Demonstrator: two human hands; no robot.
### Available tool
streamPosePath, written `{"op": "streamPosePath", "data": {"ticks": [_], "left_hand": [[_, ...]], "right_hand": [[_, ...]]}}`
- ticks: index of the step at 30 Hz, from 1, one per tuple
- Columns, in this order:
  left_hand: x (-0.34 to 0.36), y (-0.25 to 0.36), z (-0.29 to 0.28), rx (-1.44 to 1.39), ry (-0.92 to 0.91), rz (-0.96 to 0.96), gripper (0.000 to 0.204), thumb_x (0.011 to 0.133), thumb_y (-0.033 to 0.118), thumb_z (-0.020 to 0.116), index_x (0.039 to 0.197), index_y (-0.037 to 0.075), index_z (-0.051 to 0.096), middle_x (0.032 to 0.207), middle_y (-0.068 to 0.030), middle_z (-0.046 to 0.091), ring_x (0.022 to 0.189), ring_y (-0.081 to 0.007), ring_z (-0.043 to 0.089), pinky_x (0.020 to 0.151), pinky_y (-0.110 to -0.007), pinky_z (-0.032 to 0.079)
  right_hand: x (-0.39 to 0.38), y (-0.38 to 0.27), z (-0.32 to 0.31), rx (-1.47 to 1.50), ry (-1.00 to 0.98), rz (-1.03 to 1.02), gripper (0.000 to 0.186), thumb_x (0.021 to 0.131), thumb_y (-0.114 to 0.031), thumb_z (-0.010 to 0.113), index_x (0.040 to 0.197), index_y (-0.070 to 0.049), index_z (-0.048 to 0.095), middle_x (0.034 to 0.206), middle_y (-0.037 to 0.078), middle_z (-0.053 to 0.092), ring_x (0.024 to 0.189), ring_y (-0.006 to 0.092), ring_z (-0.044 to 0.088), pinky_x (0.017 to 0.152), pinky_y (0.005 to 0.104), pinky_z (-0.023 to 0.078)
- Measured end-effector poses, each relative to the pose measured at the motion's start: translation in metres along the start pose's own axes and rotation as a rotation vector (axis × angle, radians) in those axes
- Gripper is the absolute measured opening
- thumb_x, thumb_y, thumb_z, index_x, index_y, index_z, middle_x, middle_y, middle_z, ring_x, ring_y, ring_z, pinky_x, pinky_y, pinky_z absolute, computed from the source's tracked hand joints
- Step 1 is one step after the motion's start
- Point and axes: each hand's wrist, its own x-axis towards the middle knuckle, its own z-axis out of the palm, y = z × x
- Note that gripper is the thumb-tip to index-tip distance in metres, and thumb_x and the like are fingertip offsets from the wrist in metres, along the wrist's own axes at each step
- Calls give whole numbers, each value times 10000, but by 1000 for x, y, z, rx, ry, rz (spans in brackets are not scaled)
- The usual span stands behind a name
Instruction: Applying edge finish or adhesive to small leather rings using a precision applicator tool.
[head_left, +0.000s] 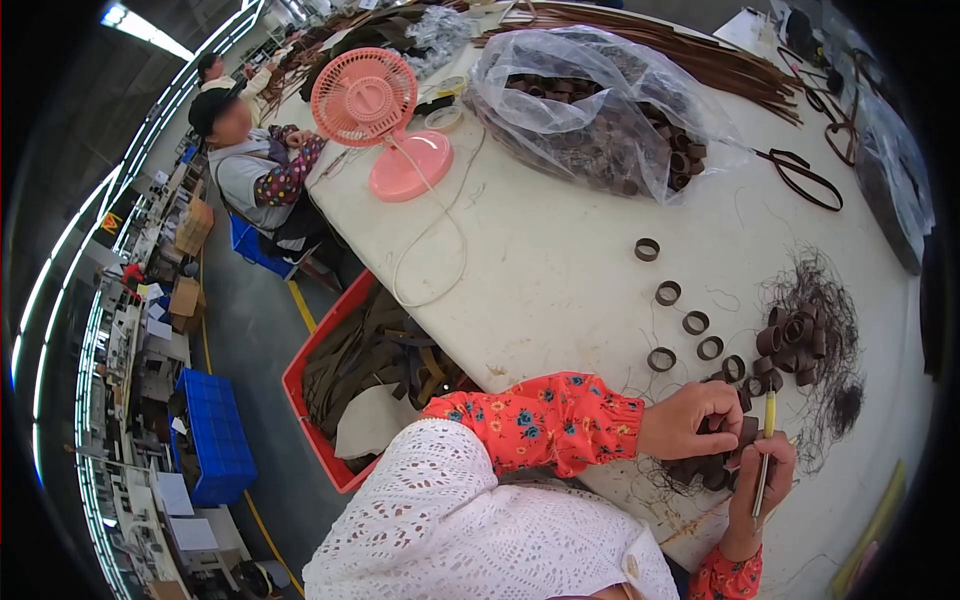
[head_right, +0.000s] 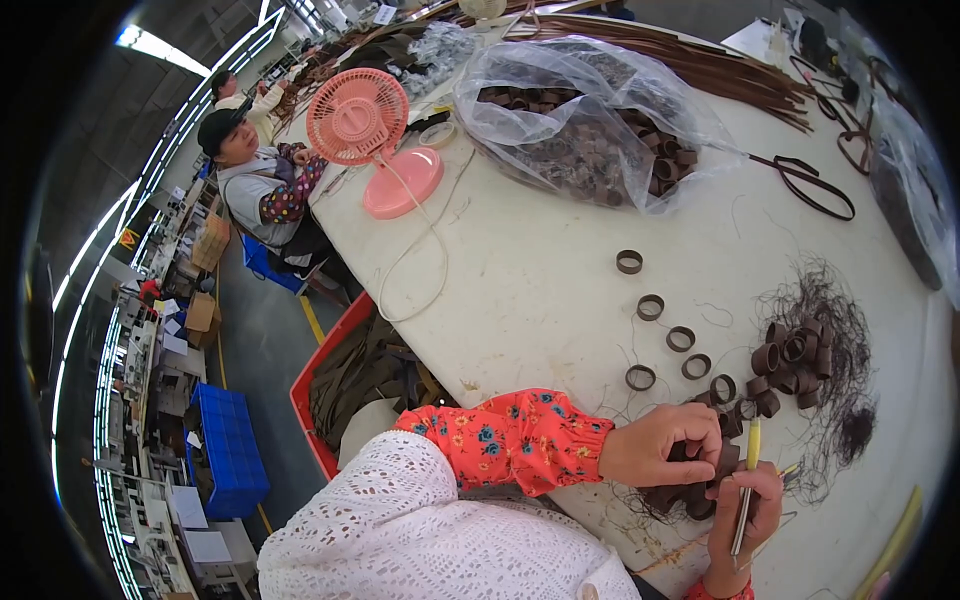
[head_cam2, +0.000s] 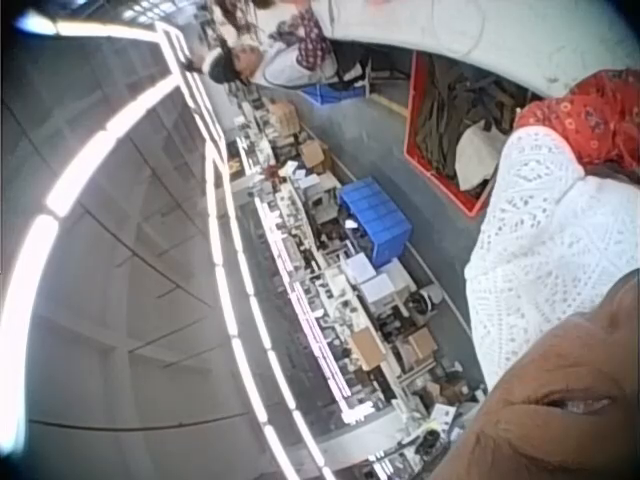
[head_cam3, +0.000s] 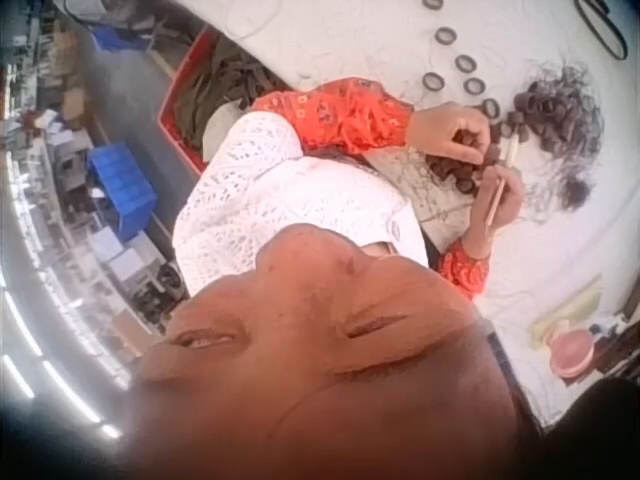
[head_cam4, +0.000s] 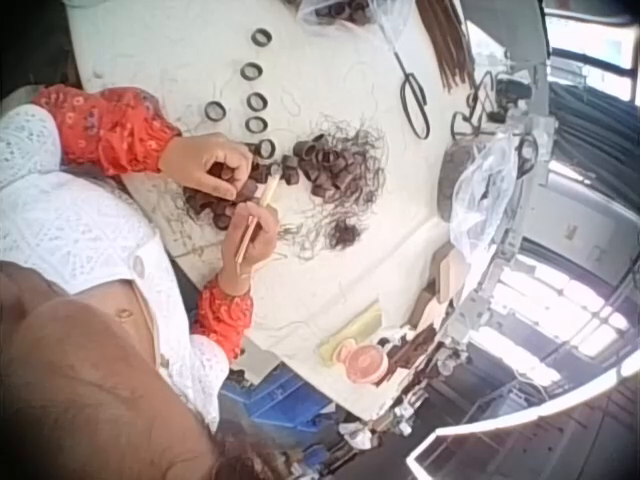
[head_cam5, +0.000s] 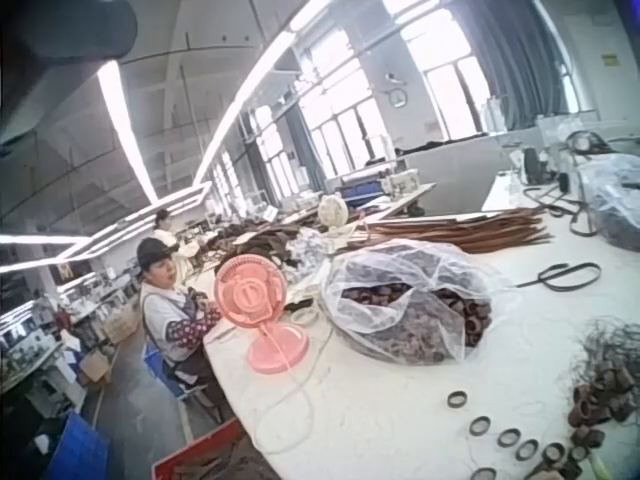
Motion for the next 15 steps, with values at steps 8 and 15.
{"op": "streamPosePath", "data": {"ticks": [8,15], "left_hand": [[0,4,0,48,-1,46,116,783,137,638,780,51,559,795,-41,533,687,-159,498,602,-271,419],[-1,9,-2,31,-36,-105,108,799,130,624,794,41,563,706,-37,600,569,-147,551,545,-269,433]], "right_hand": [[3,-8,2,-3,33,35,83,909,-83,542,955,-59,477,866,55,463,622,82,486,541,179,410],[2,-5,2,43,81,53,94,908,-99,553,955,-68,477,869,59,467,594,76,477,529,172,398]]}}
